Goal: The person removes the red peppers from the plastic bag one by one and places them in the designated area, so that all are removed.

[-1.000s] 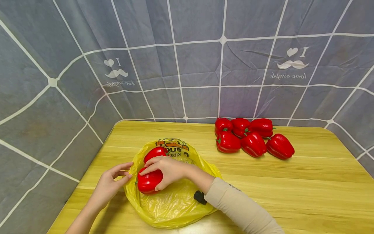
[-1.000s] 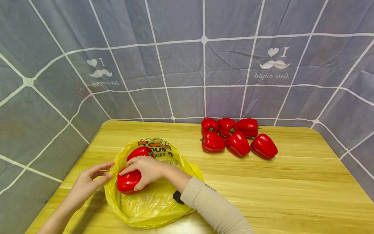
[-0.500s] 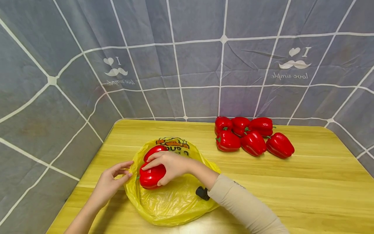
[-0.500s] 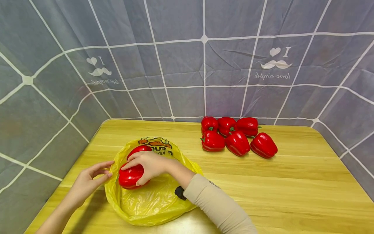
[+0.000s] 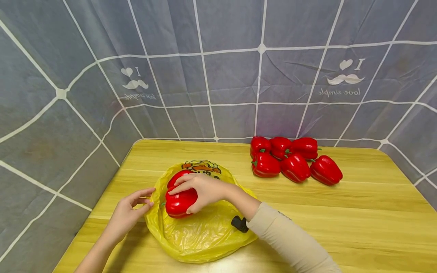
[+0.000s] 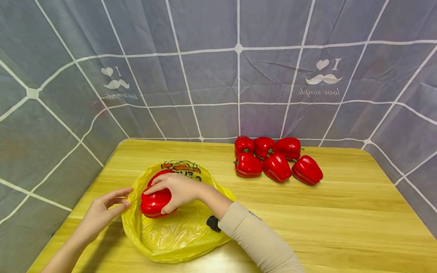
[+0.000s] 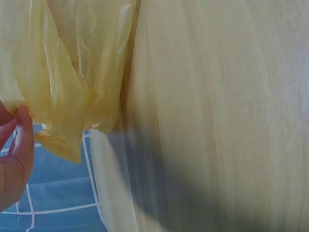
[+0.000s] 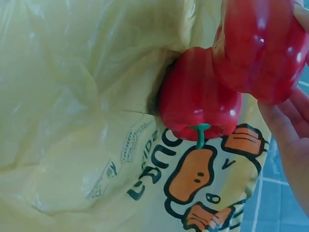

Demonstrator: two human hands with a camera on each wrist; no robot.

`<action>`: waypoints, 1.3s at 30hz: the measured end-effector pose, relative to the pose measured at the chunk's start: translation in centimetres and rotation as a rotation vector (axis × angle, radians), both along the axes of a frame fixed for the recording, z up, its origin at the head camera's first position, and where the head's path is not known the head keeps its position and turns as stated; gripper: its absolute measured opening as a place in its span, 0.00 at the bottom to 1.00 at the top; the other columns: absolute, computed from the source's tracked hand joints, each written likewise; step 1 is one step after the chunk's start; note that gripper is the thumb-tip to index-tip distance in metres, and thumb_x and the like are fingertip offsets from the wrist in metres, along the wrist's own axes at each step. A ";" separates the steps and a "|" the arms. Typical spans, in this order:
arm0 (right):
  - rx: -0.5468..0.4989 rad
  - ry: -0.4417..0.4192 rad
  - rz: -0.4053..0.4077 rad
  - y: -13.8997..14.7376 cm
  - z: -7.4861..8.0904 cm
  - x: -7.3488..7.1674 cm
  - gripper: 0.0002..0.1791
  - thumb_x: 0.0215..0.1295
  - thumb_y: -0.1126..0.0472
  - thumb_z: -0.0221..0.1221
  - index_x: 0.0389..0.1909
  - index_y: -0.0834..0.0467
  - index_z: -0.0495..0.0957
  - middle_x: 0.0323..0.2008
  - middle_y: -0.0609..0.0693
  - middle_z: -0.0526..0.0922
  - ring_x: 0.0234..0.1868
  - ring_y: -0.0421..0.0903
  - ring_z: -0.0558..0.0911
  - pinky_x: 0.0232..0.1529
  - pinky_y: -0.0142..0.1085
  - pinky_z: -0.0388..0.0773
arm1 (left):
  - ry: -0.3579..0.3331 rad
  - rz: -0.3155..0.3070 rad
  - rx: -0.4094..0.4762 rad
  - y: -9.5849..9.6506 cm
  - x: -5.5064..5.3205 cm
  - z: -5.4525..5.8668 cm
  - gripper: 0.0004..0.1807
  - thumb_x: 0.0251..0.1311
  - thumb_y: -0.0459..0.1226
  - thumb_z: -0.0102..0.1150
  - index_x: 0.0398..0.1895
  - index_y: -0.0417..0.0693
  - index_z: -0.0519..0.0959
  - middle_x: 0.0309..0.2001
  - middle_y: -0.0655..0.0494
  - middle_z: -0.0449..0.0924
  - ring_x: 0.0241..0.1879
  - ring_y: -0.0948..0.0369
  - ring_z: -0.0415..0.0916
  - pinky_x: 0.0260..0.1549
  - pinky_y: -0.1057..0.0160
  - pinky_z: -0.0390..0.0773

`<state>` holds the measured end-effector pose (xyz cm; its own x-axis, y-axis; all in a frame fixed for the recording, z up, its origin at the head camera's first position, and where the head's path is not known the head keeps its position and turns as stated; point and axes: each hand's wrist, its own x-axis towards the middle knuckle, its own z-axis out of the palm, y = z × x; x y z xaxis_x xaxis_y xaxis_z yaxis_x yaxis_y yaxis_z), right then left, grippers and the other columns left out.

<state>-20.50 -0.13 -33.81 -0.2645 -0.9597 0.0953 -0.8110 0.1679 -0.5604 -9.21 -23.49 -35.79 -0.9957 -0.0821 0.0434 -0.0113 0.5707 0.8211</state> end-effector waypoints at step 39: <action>-0.122 -0.092 -0.165 7.4 2.9 -1.1 0.31 0.48 0.59 0.66 0.58 0.53 0.75 0.60 0.52 0.70 0.60 0.47 0.67 0.54 0.36 0.70 | 0.000 -0.027 0.004 -0.2 -0.1 0.0 0.22 0.57 0.32 0.61 0.56 0.36 0.74 0.50 0.39 0.76 0.38 0.73 0.72 0.29 0.69 0.75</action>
<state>-21.65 7.24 -30.92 -0.4302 -0.8853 0.1765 -0.7225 0.2204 -0.6553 -9.28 -23.74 -35.83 -0.9975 -0.0552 0.0434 0.0045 0.5672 0.8236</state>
